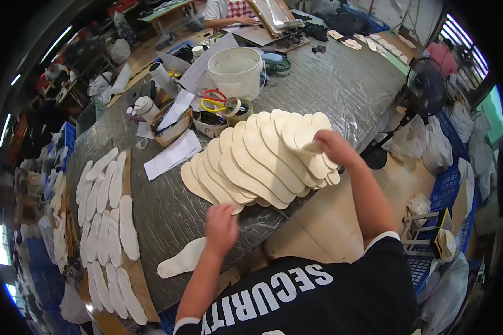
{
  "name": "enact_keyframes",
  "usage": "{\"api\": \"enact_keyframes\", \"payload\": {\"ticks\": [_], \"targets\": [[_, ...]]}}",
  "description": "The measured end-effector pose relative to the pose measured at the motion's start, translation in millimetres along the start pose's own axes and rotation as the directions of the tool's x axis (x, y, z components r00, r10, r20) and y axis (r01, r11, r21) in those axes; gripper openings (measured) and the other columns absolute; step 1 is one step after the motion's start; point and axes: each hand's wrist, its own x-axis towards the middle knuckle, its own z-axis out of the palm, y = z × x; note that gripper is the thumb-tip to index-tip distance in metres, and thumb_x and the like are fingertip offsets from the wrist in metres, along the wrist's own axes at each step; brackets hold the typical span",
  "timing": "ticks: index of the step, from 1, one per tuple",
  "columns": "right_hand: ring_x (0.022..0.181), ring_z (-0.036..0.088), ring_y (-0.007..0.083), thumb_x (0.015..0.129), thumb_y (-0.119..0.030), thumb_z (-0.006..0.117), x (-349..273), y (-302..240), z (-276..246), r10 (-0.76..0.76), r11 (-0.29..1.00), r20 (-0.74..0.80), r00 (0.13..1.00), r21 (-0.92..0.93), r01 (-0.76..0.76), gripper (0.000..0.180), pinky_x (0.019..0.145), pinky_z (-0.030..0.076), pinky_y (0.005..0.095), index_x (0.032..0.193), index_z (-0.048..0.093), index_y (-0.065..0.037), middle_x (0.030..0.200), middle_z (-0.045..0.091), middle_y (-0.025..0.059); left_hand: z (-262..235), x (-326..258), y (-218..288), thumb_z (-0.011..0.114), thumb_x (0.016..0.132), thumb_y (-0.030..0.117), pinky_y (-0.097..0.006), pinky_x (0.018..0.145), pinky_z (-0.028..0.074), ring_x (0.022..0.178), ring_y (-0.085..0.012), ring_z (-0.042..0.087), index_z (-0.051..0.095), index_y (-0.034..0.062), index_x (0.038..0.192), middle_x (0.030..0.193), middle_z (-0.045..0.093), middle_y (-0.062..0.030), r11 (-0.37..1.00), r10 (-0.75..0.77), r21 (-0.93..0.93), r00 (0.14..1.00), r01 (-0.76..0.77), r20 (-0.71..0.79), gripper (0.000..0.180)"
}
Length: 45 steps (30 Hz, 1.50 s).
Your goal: Peeling adhesive backing from shoe insole components and sticking them to soles.
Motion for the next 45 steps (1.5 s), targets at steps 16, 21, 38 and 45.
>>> {"api": "enact_keyframes", "payload": {"ticks": [16,21,38,45], "targets": [[0.077,0.055,0.032,0.092,-0.002,0.049,-52,16,9,0.102,0.991,-0.929,0.355,0.128,0.049,0.006,0.073,0.045,0.0387,0.094,0.054,0.001,0.084,0.057,0.0163,113,128,52,0.061,0.083,0.01,-0.036,0.087,0.047,0.097,-0.0276,0.06,0.063,-0.0054,0.103,0.097,0.063,-0.0121,0.947,-0.129,-0.244,0.944,0.207,0.303,0.025],[0.082,0.052,0.029,0.087,0.005,0.05,-82,-60,39,-0.369,0.919,-0.843,0.392,-0.266,0.292,0.011,0.072,0.044,0.0355,0.095,0.054,-0.001,0.09,0.053,0.0156,103,133,20,0.064,0.087,0.048,-0.043,0.085,0.049,0.1,-0.0291,0.06,0.055,-0.001,0.116,0.109,0.061,-0.0118,-0.078,-0.334,-0.832,0.772,0.55,0.541,0.057],[0.072,0.063,0.0185,0.088,-0.001,0.056,-154,-124,270,0.123,0.602,0.434,0.892,0.682,-0.415,0.035,0.065,0.053,0.0298,0.122,0.05,0.0,0.09,0.059,0.011,-171,-96,-40,0.086,0.053,0.053,-0.037,0.083,0.047,0.1,-0.0264,0.055,0.048,0.0028,0.117,0.116,0.051,-0.0109,0.722,-0.513,-0.458,0.845,0.519,0.151,0.09],[0.068,0.065,0.0176,0.092,0.0,0.048,-157,-159,328,0.262,0.329,0.565,0.782,0.709,-0.623,0.043,0.059,0.055,0.0286,0.134,0.04,0.001,0.089,0.059,0.0115,-157,-151,-59,0.085,0.05,0.036,-0.042,0.087,0.047,0.103,-0.0356,0.055,0.053,0.0069,0.111,0.113,0.054,-0.014,0.939,-0.341,0.14,0.898,0.313,0.28,0.075]]}}
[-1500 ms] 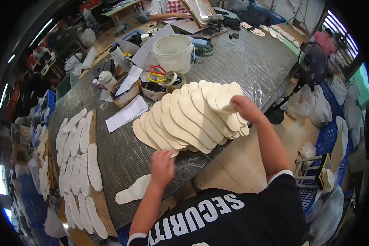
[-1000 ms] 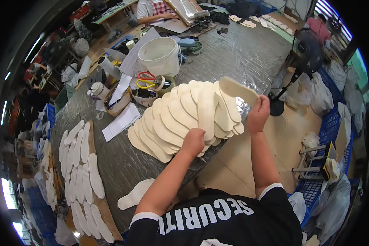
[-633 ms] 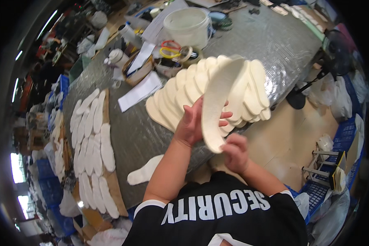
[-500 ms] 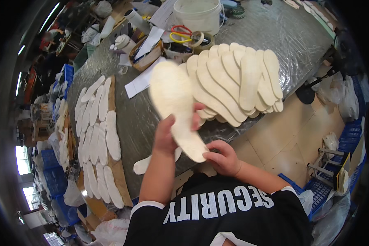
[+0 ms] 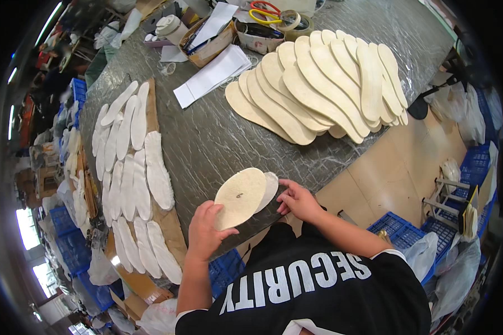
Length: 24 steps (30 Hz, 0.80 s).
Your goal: Peeling adhesive backing from shoe insole components and sticking them to soles.
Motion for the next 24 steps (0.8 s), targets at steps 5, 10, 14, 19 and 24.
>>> {"api": "enact_keyframes", "payload": {"ticks": [5,10,14,19,24], "targets": [[0.067,0.064,0.0171,0.094,0.0,0.043,5,4,10,0.027,1.0,-0.066,0.997,-0.003,-0.027,0.049,0.06,0.056,0.0282,0.142,0.033,-0.005,0.092,0.058,0.0115,8,2,-23,0.084,0.049,0.033,-0.042,0.083,0.047,0.096,-0.0322,0.056,0.058,0.0076,0.109,0.112,0.056,-0.0112,0.992,0.127,0.016,0.991,-0.128,0.035,0.07],[0.061,0.063,0.0151,0.095,-0.001,0.037,5,9,9,0.05,0.992,-0.106,0.993,0.123,-0.036,0.044,0.055,0.054,0.0268,0.139,0.04,-0.005,0.087,0.058,0.01,14,11,-37,0.082,0.052,0.036,-0.042,0.081,0.047,0.094,-0.0318,0.056,0.059,0.0068,0.109,0.111,0.057,-0.0108,0.98,0.197,-0.016,0.978,-0.197,0.07,0.068],[0.059,0.061,0.0135,0.096,-0.003,0.036,3,2,11,0.071,0.99,-0.121,0.99,0.126,-0.055,0.042,0.052,0.052,0.0259,0.137,0.043,-0.005,0.086,0.058,0.008,19,19,-36,0.081,0.054,0.039,-0.042,0.081,0.047,0.094,-0.0323,0.056,0.059,0.0061,0.108,0.111,0.057,-0.0112,0.972,0.234,-0.027,0.964,-0.232,0.129,0.067],[0.058,0.06,0.0131,0.096,-0.005,0.035,3,-4,12,0.106,0.994,-0.116,0.988,0.043,-0.102,0.041,0.051,0.051,0.0261,0.135,0.048,-0.005,0.082,0.057,0.0061,21,23,-36,0.081,0.054,0.041,-0.043,0.083,0.047,0.097,-0.0339,0.056,0.059,0.0054,0.109,0.112,0.057,-0.0127,0.979,0.203,-0.032,0.964,-0.2,0.174,0.07],[0.057,0.06,0.0133,0.096,-0.006,0.035,3,-6,13,0.12,0.992,-0.119,0.986,0.048,-0.115,0.041,0.051,0.052,0.0265,0.134,0.049,-0.007,0.082,0.058,0.0067,21,24,-35,0.082,0.054,0.041,-0.042,0.084,0.048,0.099,-0.034,0.056,0.059,0.005,0.11,0.113,0.056,-0.0139,0.979,0.205,-0.031,0.959,-0.203,0.195,0.071]]}}
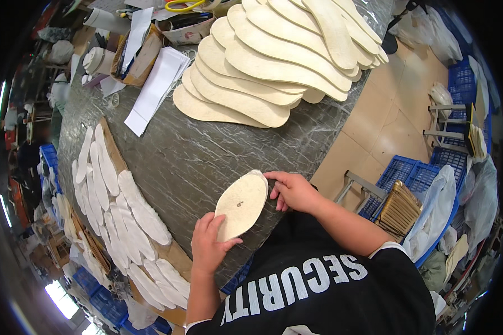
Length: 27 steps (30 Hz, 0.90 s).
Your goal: Peeling adhesive backing from shoe insole components and sticking them to soles.
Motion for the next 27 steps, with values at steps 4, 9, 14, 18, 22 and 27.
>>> {"api": "enact_keyframes", "payload": {"ticks": [4,9,14,18,22,27], "targets": [[0.057,0.06,0.0134,0.096,-0.006,0.035,-0.6,0.3,1.0,-0.008,1.0,-0.008,1.0,-0.007,0.008,0.04,0.051,0.052,0.0269,0.133,0.05,-0.007,0.082,0.058,0.0072,2.7,2.4,0.2,0.083,0.054,0.04,-0.042,0.084,0.048,0.099,-0.0339,0.056,0.059,0.0048,0.11,0.113,0.056,-0.0143,1.0,-0.01,-0.02,1.0,0.011,0.023,0.07],[0.057,0.061,0.0131,0.096,-0.005,0.035,-0.7,-1.1,1.1,-0.005,1.0,-0.007,1.0,0.001,0.005,0.039,0.051,0.053,0.0264,0.133,0.05,-0.007,0.083,0.058,0.0073,0.7,4.9,3.2,0.083,0.053,0.039,-0.042,0.084,0.048,0.099,-0.0338,0.056,0.059,0.0047,0.11,0.113,0.056,-0.0142,1.0,-0.007,-0.005,1.0,0.007,0.022,0.071],[0.057,0.061,0.0131,0.097,-0.005,0.035,-1.6,-2.2,2.3,-0.014,1.0,-0.001,1.0,-0.011,0.014,0.039,0.051,0.053,0.0259,0.133,0.05,-0.007,0.084,0.058,0.0075,0.6,4.5,2.4,0.083,0.052,0.038,-0.041,0.085,0.048,0.099,-0.0337,0.056,0.059,0.0045,0.11,0.113,0.056,-0.0142,1.0,-0.014,-0.011,1.0,0.014,0.028,0.071],[0.057,0.061,0.0132,0.097,-0.005,0.035,-1.1,-0.3,0.9,-0.014,1.0,-0.005,1.0,-0.008,0.014,0.039,0.051,0.053,0.0257,0.133,0.05,-0.007,0.084,0.058,0.0078,2.3,6.9,2.1,0.083,0.053,0.039,-0.042,0.085,0.048,0.1,-0.034,0.056,0.059,0.0045,0.111,0.114,0.056,-0.0145,1.0,-0.005,-0.011,0.999,0.006,0.041,0.071],[0.057,0.062,0.0132,0.097,-0.005,0.035,-1.3,-1.0,0.8,-0.016,1.0,0.002,1.0,-0.004,0.016,0.039,0.051,0.053,0.0258,0.134,0.049,-0.007,0.084,0.058,0.008,1.8,8.7,2.5,0.083,0.054,0.04,-0.042,0.086,0.047,0.102,-0.0342,0.055,0.059,0.0046,0.111,0.114,0.056,-0.0147,1.0,-0.016,0.006,0.998,0.015,0.06,0.071],[0.058,0.062,0.0136,0.097,-0.005,0.035,-0.6,-0.3,1.2,-0.008,1.0,-0.001,1.0,0.003,0.008,0.039,0.051,0.053,0.0261,0.134,0.049,-0.007,0.085,0.058,0.0082,1.1,10.0,1.9,0.083,0.054,0.04,-0.042,0.087,0.047,0.103,-0.0354,0.055,0.059,0.0045,0.111,0.114,0.056,-0.0156,1.0,-0.021,0.017,0.997,0.02,0.074,0.072]]}}
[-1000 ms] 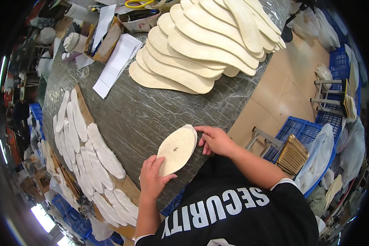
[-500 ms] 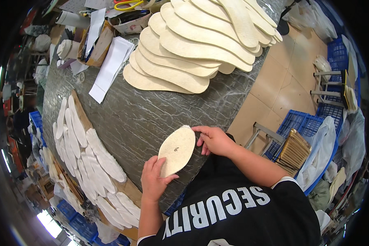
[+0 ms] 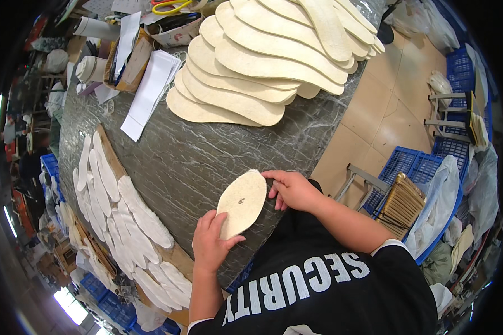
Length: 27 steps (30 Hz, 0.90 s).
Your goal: Peeling adhesive backing from shoe insole components and sticking them to soles.
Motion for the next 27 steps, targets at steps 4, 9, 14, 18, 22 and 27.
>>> {"api": "enact_keyframes", "payload": {"ticks": [4,9,14,18,22,27], "targets": [[0.057,0.062,0.014,0.097,-0.005,0.036,0,0,-1,-0.001,1.0,-0.006,1.0,-0.005,0.001,0.039,0.051,0.052,0.0263,0.134,0.049,-0.007,0.085,0.058,0.0085,-1,3,5,0.084,0.052,0.038,-0.042,0.088,0.047,0.104,-0.0362,0.056,0.06,0.0044,0.11,0.115,0.057,-0.0162,0.999,-0.033,0.003,0.999,0.033,0.034,0.071],[0.056,0.06,0.013,0.097,-0.006,0.035,0,1,0,-0.009,1.0,-0.011,1.0,0.013,0.009,0.038,0.05,0.051,0.0265,0.133,0.049,-0.005,0.082,0.059,0.0079,0,5,6,0.086,0.051,0.035,-0.041,0.088,0.047,0.104,-0.0357,0.056,0.061,0.0047,0.109,0.114,0.057,-0.0161,0.999,-0.04,0.02,0.999,0.039,0.035,0.071],[0.06,0.062,0.0173,0.091,-0.009,0.052,-7,-3,1,-0.033,0.993,-0.038,0.999,-0.118,0.029,0.046,0.053,0.051,0.0299,0.137,0.044,-0.007,0.086,0.061,0.011,2,8,7,0.084,0.052,0.035,-0.042,0.081,0.047,0.095,-0.0337,0.056,0.06,0.0051,0.111,0.113,0.057,-0.0148,0.999,-0.025,0.043,0.999,0.024,0.031,0.071],[0.106,0.056,0.029,0.069,-0.019,0.077,-10,-20,17,-0.585,0.434,0.153,0.796,-0.771,0.467,0.078,0.088,0.045,0.0449,0.139,0.042,-0.013,0.12,0.053,0.0165,1,6,7,0.082,0.05,0.037,-0.042,0.08,0.047,0.095,-0.0331,0.056,0.058,0.0061,0.115,0.114,0.055,-0.0143,0.997,-0.013,0.076,0.999,0.009,0.048,0.075],[0.135,0.034,0.0324,0.054,-0.027,0.085,8,-38,36,-0.46,0.117,0.56,0.689,-0.731,0.673,0.096,0.109,0.025,0.0535,0.139,0.041,-0.02,0.142,0.039,0.014,-2,8,13,0.08,0.05,0.042,-0.043,0.08,0.046,0.097,-0.033,0.056,0.057,0.006,0.116,0.115,0.054,-0.0133,0.998,-0.022,0.065,0.997,0.018,0.075,0.079],[0.128,0.041,0.0329,0.048,-0.027,0.086,16,-41,41,-0.372,0.062,0.619,0.692,-0.727,0.684,0.1,0.108,0.026,0.0566,0.138,0.042,-0.024,0.134,0.045,0.0121,-25,-12,7,0.079,0.062,0.034,-0.043,0.081,0.047,0.098,-0.0353,0.058,0.057,0.0058,0.114,0.113,0.055,-0.0141,0.972,-0.202,-0.114,0.978,0.206,0.049,0.063]]}}
